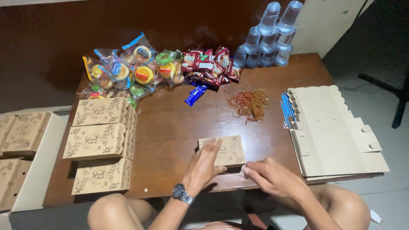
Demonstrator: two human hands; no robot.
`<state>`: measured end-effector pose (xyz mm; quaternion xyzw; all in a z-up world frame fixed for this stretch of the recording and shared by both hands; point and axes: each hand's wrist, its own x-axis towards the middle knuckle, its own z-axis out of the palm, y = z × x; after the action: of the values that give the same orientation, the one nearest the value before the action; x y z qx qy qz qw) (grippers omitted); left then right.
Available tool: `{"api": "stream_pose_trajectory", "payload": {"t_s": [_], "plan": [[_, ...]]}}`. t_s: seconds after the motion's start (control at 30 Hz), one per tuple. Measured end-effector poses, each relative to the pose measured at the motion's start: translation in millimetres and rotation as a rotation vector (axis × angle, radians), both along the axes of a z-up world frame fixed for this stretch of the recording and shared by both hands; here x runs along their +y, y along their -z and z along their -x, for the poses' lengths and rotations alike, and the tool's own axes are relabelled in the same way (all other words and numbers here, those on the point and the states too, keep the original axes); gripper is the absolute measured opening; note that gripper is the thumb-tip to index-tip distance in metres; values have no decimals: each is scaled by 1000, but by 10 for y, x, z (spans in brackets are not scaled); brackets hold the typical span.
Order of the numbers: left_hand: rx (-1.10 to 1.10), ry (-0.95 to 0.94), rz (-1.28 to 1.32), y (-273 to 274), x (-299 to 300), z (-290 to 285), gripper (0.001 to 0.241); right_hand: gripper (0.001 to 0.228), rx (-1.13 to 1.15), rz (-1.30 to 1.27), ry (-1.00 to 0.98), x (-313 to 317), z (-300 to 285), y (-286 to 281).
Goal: Folding cardboard boxes and filling them with snack items.
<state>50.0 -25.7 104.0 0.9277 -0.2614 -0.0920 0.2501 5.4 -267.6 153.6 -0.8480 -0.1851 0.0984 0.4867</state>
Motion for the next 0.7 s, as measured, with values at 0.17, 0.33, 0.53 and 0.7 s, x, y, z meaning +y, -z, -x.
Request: {"api": "stream_pose_trajectory", "payload": {"t_s": [0.17,0.33,0.53,0.7], "plan": [[-12,128,-158,-132,-386,-99,124,23,66,646,175,-21,-209,564],[-263,95,-328,632,-832,-413,107,53,221,354,368,-67,-554,1081],[-114,171,-389,720,-1021,-491,112,83,348,313,376,2,-692,1344],[-105,180,-379,609,-1126,-477,95,89,474,198,395,-70,-772,1504]]}}
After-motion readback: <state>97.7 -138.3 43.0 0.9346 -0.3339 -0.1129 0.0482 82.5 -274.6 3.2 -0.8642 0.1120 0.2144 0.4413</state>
